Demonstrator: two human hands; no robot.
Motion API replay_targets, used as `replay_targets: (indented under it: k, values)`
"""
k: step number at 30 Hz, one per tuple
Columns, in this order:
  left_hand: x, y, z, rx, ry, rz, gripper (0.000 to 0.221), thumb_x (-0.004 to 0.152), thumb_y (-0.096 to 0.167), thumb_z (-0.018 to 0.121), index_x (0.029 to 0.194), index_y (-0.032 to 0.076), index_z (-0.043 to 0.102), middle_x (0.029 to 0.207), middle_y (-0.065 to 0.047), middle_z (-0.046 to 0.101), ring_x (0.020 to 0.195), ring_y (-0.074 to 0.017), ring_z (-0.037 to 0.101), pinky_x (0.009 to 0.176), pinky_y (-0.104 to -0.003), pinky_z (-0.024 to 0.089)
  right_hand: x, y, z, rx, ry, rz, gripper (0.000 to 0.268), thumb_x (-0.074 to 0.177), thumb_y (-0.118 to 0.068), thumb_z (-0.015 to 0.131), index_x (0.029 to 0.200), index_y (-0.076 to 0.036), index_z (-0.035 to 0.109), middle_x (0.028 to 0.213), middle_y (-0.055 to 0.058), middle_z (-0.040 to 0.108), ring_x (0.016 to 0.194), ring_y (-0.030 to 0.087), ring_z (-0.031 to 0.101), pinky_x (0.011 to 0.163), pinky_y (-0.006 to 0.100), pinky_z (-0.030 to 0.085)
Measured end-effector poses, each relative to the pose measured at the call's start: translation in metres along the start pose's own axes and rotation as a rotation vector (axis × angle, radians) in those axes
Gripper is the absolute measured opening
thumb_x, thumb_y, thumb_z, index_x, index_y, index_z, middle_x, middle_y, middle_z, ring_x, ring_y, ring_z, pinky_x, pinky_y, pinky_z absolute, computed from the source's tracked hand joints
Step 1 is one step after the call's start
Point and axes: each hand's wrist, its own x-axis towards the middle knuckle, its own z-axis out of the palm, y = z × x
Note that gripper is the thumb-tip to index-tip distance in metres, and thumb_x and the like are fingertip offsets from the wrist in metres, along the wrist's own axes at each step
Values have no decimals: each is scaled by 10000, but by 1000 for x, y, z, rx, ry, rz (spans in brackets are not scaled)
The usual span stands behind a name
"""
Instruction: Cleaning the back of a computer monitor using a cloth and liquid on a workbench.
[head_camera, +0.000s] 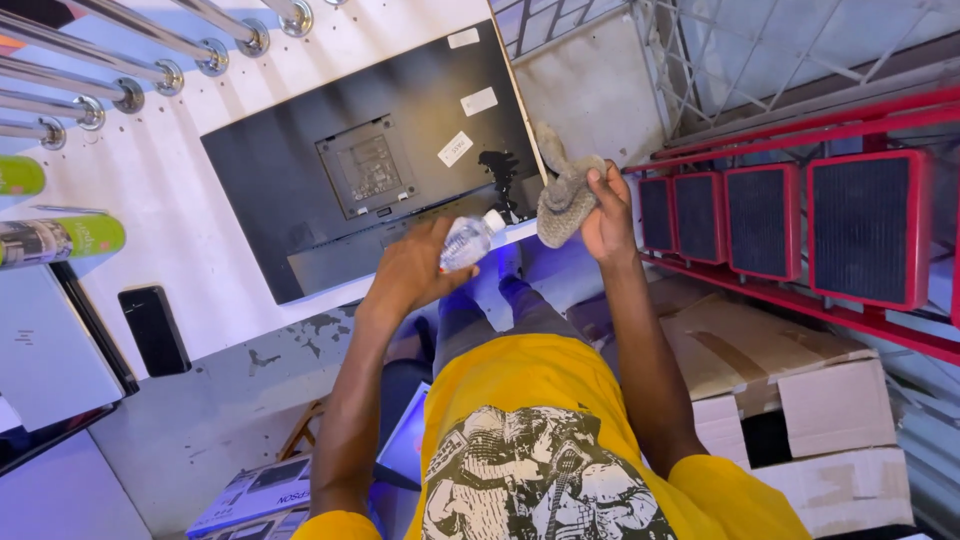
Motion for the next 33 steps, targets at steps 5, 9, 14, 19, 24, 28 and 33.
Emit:
replay_targets:
  k: [5, 9, 14, 19, 24, 28, 33]
  values:
    - [-48, -37, -2, -493, 597, 130, 776, 764, 203, 884, 1422, 42, 508, 1342, -267, 593, 1273, -473, 557, 1067, -603, 432, -33, -38, 35, -13, 30, -65, 182, 1007, -252, 668, 1053, -115, 557, 982, 72, 718, 946, 137, 711, 890, 327, 593]
    - [-90, -129, 23, -694, 1201, 163, 834, 919, 12, 811, 1526, 83, 243, 1403, -328, 528, 1375, -380, 489, 1167, -504, 412, -54, -46, 46, -12, 23, -128, 219, 976, -262, 688, 1054, -108, 553, 990, 114, 731, 951, 168, 733, 871, 343, 613]
    - [-95, -300, 79, -448, 1785, -225, 959, 1076, 75, 932, 1587, 165, 126, 1536, -261, 511, 1435, -418, 532, 1207, -530, 495, -35, -29, 64, -463, -138, -178, 244, 963, -302, 707, 1037, -115, 569, 956, 21, 638, 891, 125, 616, 761, 271, 485]
    - [-78, -364, 86, -331, 1933, -308, 931, 1042, 227, 978, 1559, 104, 215, 1532, -241, 468, 1403, -407, 575, 1172, -489, 519, 19, 1, 95, -1296, -333, -645, 196, 1039, -153, 458, 1031, -45, 621, 933, 124, 625, 910, 324, 583, 917, 450, 413]
    - [-79, -317, 68, -436, 1911, -440, 821, 1039, 203, 927, 1511, 137, 259, 1446, -245, 568, 1298, -429, 651, 1069, -502, 582, 2, 1, 101, -1391, -199, -819, 144, 880, 59, 678, 988, -36, 676, 1046, 117, 615, 990, 372, 528, 751, 477, 500]
    - [-75, -242, 91, -647, 1978, -541, 771, 1034, 145, 908, 1510, 21, 313, 1452, -248, 356, 1451, -431, 356, 1213, -627, 294, 1, 7, 84, -1320, -163, -685, 109, 888, -13, 775, 989, -40, 745, 937, 133, 637, 947, 372, 615, 842, 468, 535]
    - [-3, -92, 64, -452, 1067, 183, 554, 859, 202, 842, 1340, 90, 591, 1421, -106, 462, 1430, -364, 375, 1197, -541, 254, 18, 10, 95, -1360, -54, -636, 225, 817, -157, 882, 1006, -124, 765, 1001, 47, 649, 995, 308, 635, 886, 442, 542]
